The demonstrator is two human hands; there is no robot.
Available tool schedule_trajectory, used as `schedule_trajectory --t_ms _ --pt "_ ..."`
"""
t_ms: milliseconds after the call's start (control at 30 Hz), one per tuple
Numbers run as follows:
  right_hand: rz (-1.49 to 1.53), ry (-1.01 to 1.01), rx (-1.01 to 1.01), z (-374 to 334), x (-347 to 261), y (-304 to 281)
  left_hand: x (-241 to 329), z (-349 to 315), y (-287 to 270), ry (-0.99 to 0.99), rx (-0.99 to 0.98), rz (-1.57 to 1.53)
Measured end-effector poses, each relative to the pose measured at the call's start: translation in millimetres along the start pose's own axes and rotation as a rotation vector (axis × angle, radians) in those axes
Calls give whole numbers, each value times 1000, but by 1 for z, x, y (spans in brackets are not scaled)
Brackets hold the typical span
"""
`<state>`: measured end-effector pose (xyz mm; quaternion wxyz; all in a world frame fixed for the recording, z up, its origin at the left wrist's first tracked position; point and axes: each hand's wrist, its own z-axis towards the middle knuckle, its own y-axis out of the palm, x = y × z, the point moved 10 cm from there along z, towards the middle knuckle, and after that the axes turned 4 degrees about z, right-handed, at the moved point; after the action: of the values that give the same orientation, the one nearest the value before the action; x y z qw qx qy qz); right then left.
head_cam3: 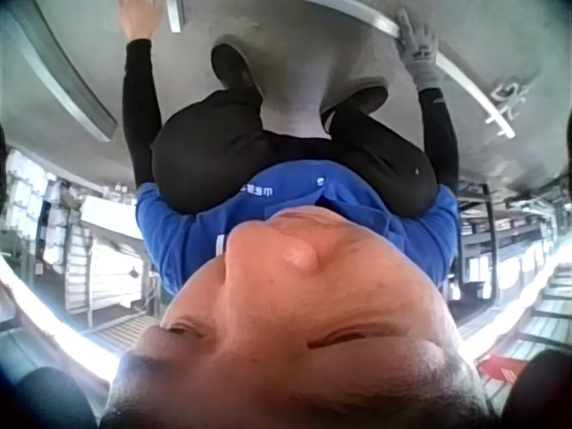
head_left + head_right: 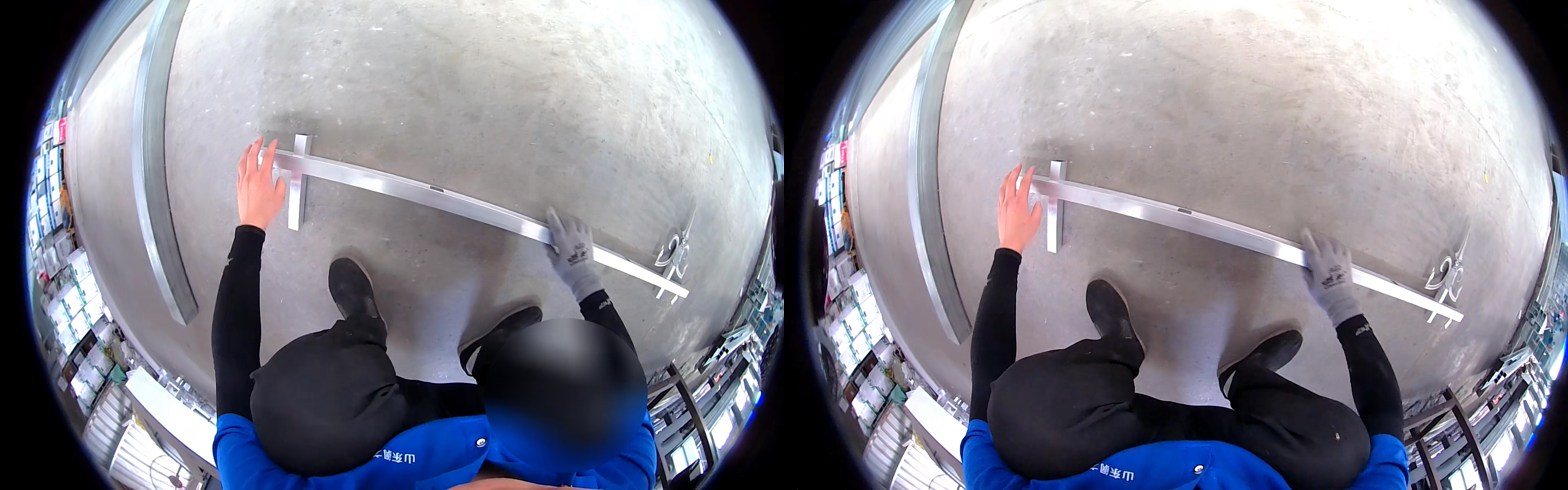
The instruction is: The person handles long metal bars and decorative metal pieces, aligning them on the floor and assembling them into a frame-like structure. They repeatedly position and adjust the components, then hand the assembled piece to a coworker.
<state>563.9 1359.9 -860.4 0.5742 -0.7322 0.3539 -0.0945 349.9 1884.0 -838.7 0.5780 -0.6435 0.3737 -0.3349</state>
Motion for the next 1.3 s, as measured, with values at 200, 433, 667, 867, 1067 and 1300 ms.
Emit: schedule_trajectory --t_ms 200,433,667,867,1067,1300 --pt "-2 156 24 -38 61 14 -7 -11 29 29 -112 89" --pt "-43 191 180 -19 96 -12 15 -48 31 0 -121 -19" --pt "37 65 336 -10 95 -22 31 -75 34 -36 -200 -76" --pt "37 66 466 -21 92 -25 29 -75 35 -19 -147 -125" --pt "70 52 486 -22 94 -26 32 -77 32 -8 -89 -175" --pt "182 96 278 -8 108 -26 44 -66 28 -52 -125 -76"
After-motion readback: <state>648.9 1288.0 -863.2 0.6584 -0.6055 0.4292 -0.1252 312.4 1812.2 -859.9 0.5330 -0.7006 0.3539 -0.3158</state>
